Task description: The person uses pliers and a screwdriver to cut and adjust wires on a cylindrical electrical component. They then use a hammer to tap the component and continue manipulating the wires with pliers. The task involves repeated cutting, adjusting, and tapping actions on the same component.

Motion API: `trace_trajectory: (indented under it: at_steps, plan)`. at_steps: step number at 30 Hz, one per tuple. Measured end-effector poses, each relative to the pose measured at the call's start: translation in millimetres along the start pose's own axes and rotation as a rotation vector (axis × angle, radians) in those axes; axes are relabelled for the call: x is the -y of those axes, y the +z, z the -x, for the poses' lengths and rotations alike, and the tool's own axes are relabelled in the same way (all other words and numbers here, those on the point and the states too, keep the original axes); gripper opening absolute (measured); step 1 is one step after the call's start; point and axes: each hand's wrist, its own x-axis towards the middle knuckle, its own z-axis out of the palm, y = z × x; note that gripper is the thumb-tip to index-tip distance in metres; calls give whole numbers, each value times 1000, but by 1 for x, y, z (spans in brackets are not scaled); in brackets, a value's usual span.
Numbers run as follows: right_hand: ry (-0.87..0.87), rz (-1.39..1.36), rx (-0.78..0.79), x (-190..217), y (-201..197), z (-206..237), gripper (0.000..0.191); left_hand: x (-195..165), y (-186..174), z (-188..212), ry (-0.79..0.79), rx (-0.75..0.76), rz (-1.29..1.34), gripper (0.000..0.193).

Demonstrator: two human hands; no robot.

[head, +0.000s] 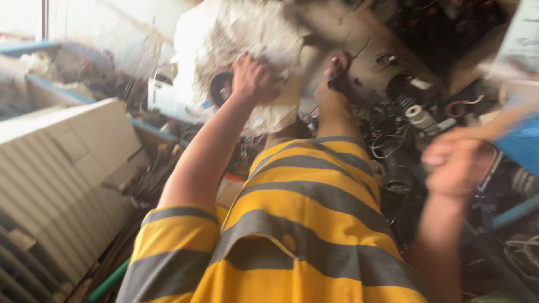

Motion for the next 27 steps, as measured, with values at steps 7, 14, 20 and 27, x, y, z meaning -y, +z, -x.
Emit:
trace_trajectory:
  at_steps: [7, 14, 20, 27]
  plan:
    - [-185, 52, 266, -1, 160, 47, 52, 10, 27, -12, 5, -180, -119, 46]
    - [61, 403, 383, -123, 204, 22, 44, 13, 47, -24, -24, 111, -102, 23]
    - [82, 242, 178, -99, 161, 14, 45, 12, 52, -22, 16, -276, -188, 40]
    - [-137, 317, 264, -90, 220, 8, 53, -1, 10, -13, -52, 257, -64, 43]
